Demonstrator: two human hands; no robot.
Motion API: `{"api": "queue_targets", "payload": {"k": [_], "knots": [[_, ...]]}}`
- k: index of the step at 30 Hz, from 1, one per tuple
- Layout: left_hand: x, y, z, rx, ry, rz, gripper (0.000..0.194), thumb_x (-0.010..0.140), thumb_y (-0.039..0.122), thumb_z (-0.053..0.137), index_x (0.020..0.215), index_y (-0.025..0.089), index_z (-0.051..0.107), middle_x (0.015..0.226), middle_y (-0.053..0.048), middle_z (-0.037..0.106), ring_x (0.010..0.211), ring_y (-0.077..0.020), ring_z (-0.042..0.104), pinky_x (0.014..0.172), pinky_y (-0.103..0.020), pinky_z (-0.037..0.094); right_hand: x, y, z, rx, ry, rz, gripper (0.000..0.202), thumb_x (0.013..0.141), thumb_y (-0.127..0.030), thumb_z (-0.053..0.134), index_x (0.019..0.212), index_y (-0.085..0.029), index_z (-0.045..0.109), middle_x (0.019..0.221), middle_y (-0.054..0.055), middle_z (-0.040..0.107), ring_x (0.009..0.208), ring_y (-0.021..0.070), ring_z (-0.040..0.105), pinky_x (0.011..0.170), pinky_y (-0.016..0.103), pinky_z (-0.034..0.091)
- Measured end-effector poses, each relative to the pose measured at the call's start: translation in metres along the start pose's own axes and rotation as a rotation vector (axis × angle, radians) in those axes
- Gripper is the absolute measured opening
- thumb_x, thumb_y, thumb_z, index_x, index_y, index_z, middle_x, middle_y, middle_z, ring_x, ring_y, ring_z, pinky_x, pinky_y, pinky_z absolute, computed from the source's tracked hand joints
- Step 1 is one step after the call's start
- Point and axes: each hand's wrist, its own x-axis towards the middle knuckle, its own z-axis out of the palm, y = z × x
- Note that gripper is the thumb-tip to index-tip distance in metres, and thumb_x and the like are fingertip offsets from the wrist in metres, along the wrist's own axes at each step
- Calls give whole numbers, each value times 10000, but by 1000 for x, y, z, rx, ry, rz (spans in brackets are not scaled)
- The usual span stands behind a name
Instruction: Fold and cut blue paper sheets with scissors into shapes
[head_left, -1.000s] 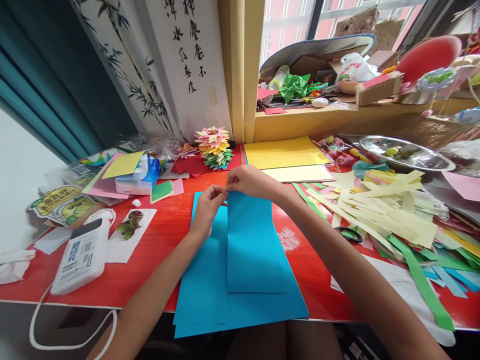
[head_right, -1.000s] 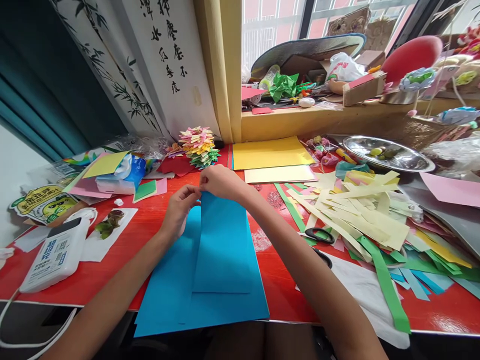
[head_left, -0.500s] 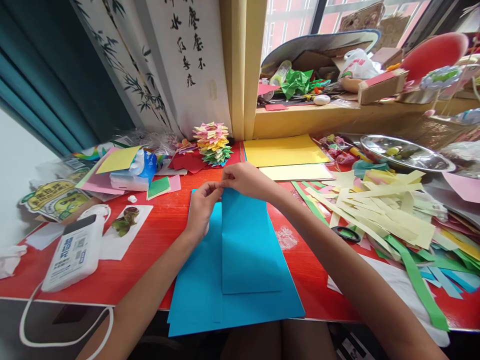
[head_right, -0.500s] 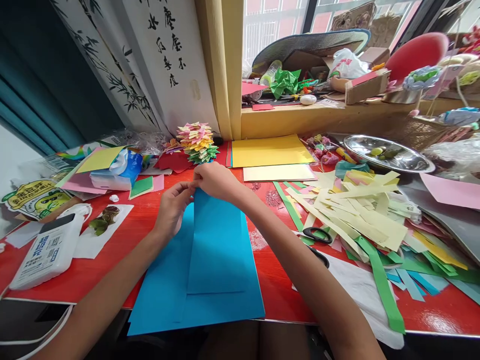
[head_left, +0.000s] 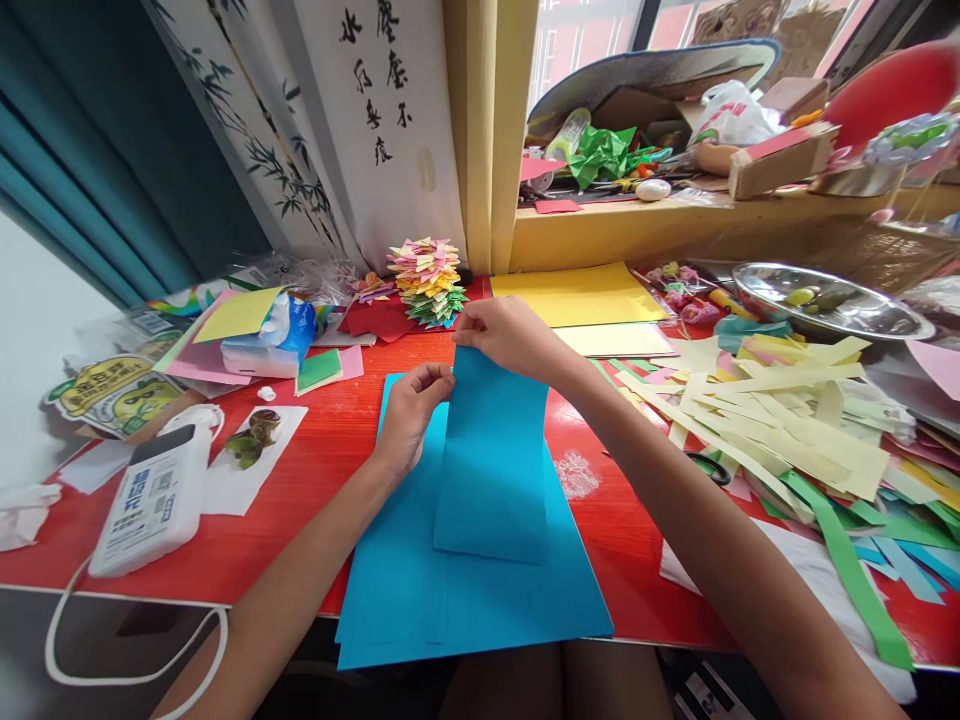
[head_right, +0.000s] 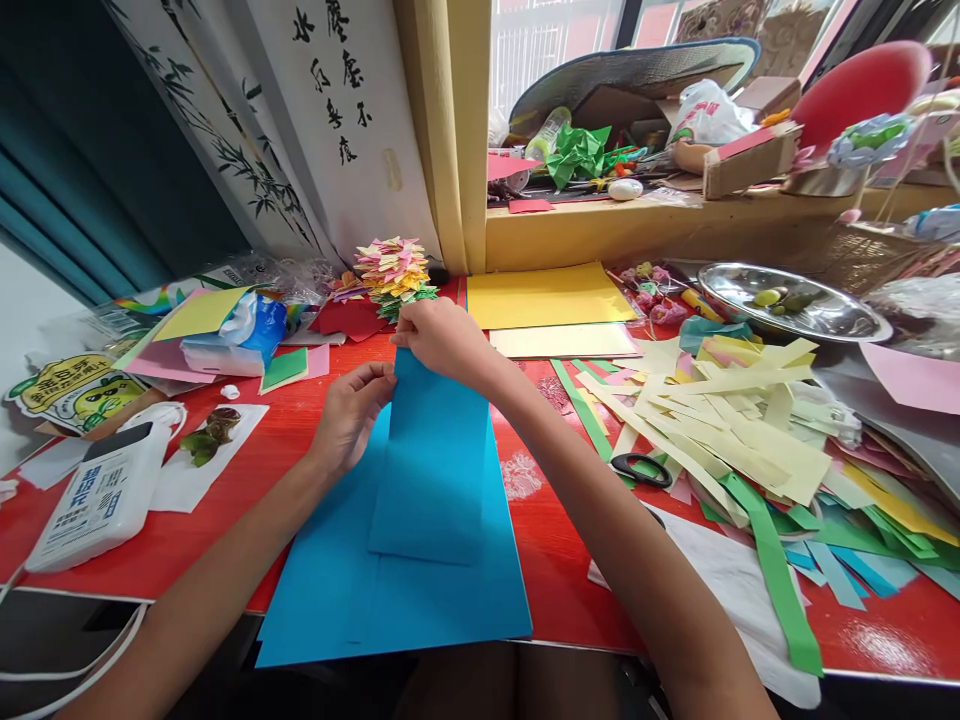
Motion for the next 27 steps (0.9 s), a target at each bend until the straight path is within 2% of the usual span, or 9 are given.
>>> {"api": "queue_targets", "payload": {"k": [12, 20, 27], "knots": [[-3, -4, 2, 43, -88, -31, 113, 669, 242, 672, 716, 165, 605, 729, 25, 519, 696, -94, 446, 664, -209, 363, 1, 24, -26, -47, 206, 94, 146, 795, -238, 595, 703, -141, 652, 610, 4, 568, 580, 119, 467, 547, 234, 285], [-5, -4, 5, 91, -150, -41, 119, 663, 249, 679, 715, 171, 607, 730, 24, 530, 705, -99, 450, 664, -210, 355, -8, 42, -64, -81, 363, 203, 131, 775, -226, 625, 667, -152, 628, 605, 10, 546, 567, 125, 441, 576, 261, 330], [-6, 0, 3, 188, -200, -3, 120, 691, 274, 626, 723, 174, 566, 728, 18, 501, 672, -110, 472, 641, -234, 386, -25, 47, -99, -136, 538, 167, 140, 787, -220, 612, 744, -104, 676, 632, 39, 571, 567, 99, 426, 550, 253, 317]]}}
